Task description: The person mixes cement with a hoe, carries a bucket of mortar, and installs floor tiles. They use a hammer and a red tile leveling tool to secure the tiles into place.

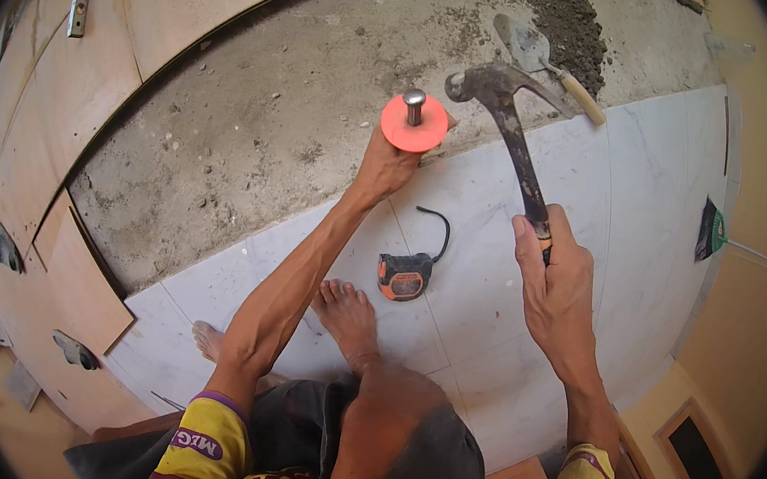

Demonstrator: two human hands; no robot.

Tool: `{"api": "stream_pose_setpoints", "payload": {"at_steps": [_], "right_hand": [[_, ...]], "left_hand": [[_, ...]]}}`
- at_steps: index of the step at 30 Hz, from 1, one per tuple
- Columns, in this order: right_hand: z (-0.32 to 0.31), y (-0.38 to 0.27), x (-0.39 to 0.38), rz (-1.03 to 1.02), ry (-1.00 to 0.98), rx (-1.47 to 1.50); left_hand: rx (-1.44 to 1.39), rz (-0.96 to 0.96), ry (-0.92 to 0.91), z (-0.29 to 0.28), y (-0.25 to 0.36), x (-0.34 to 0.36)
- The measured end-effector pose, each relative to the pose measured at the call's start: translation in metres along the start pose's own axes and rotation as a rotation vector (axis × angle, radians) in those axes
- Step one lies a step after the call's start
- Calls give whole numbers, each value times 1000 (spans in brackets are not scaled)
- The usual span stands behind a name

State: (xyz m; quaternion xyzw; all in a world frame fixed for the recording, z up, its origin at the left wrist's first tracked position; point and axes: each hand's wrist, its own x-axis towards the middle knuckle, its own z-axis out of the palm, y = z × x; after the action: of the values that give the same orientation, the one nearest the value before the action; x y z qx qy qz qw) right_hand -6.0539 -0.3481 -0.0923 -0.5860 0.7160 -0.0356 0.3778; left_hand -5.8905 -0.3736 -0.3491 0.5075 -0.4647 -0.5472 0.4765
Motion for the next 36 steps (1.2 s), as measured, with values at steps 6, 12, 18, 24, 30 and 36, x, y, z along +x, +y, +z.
{"api": "stream_pose_setpoints", "payload": {"at_steps": [6,12,18,24,30,36], "right_hand": [[-8,33,-31,136,55,134],[-2,25,-25,203,-15,139],[1,28,-20,117,-81,83],[-9,-18,-18,-76,69,101],[16,3,-15,-200,-32,-146],[-7,-28,-33,-134,12,25]], "left_hand": [[-299,-31,176,-33,25,54],[-192,-111,13,-15,29,13],[-136,-181,-22,-24,25,-4],[-70,0,-40,-22,0,-17],[-70,-32,-122,-9,5,-15],[-60,-21,-169,-24,22,-11]]}}
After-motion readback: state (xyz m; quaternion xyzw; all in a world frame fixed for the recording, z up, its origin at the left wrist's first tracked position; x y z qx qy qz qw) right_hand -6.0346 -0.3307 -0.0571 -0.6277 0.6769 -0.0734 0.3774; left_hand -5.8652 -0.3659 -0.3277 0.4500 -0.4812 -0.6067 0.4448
